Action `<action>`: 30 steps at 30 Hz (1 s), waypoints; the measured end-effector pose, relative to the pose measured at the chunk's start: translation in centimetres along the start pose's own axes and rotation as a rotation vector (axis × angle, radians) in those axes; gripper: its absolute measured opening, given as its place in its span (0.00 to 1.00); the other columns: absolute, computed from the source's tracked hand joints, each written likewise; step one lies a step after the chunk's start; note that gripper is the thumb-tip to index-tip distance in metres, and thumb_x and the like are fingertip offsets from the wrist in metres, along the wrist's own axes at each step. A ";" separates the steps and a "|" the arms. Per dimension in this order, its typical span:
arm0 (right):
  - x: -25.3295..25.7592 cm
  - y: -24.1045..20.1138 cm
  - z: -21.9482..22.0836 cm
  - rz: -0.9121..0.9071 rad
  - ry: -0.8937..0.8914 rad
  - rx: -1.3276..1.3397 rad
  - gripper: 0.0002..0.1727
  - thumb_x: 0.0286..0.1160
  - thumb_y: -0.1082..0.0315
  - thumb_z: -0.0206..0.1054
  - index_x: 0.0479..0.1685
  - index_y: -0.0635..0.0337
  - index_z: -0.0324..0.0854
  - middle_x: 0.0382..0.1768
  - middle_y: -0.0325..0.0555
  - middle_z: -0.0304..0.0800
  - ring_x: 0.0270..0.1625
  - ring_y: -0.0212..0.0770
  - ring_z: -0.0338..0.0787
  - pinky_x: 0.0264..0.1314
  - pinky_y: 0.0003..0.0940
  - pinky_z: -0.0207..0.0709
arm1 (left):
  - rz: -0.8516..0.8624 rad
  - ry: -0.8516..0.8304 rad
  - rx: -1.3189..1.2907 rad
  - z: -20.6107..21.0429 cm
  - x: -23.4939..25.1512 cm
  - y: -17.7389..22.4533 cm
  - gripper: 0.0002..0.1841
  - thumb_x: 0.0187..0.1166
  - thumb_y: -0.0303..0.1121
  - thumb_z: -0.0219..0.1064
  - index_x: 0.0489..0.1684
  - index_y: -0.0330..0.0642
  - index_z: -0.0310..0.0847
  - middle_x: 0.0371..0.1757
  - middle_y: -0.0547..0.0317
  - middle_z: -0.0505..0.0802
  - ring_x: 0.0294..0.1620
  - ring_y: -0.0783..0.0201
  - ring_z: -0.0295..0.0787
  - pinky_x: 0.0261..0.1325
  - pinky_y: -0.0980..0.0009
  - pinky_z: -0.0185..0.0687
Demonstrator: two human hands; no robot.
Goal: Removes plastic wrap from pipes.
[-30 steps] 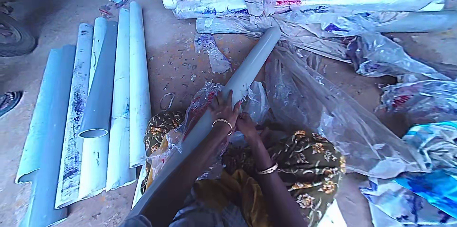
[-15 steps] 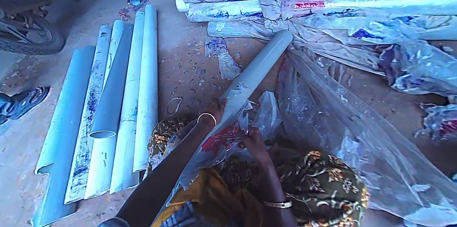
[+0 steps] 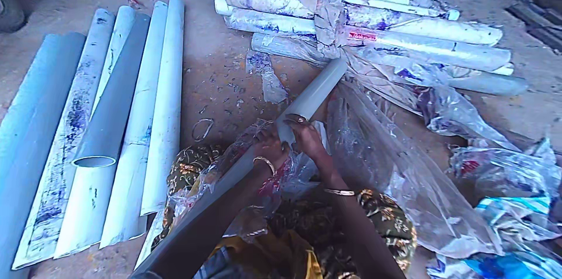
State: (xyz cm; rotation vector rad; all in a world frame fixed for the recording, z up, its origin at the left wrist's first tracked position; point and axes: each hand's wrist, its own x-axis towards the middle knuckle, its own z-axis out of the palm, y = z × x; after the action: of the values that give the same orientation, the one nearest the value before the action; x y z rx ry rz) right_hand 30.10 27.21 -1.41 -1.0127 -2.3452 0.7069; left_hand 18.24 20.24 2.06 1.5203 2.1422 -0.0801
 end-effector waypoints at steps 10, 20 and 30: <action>0.4 1.5 -1.4 -0.073 -0.347 -0.116 0.15 0.71 0.86 0.61 0.54 0.77 0.86 0.55 0.73 0.88 0.64 0.71 0.87 0.73 0.60 0.73 | -0.002 -0.024 0.010 0.0 0.2 0.2 0.44 0.86 0.50 0.58 0.95 0.34 0.42 0.85 0.27 0.68 0.87 0.35 0.64 0.86 0.44 0.57; -1.9 3.3 -1.3 -0.026 0.012 0.257 0.13 0.74 0.84 0.62 0.52 0.76 0.88 0.57 0.67 0.92 0.60 0.60 0.92 0.69 0.50 0.81 | -0.030 -0.051 -0.095 -1.2 0.6 -0.1 0.35 0.92 0.46 0.51 0.94 0.35 0.49 0.85 0.29 0.70 0.87 0.37 0.66 0.85 0.44 0.60; 0.3 2.2 -0.2 -0.143 -0.175 -0.103 0.10 0.73 0.83 0.64 0.46 0.73 0.90 0.50 0.66 0.91 0.60 0.68 0.88 0.70 0.67 0.69 | -0.041 -0.034 -0.171 -1.4 0.9 -0.4 0.29 0.96 0.42 0.39 0.94 0.43 0.54 0.84 0.35 0.74 0.84 0.40 0.71 0.83 0.43 0.63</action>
State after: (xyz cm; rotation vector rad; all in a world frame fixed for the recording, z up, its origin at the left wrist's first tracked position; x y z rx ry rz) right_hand 31.14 28.80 -2.59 -0.8449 -2.5991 0.6485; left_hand 17.17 21.31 2.81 1.3680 2.0960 0.0613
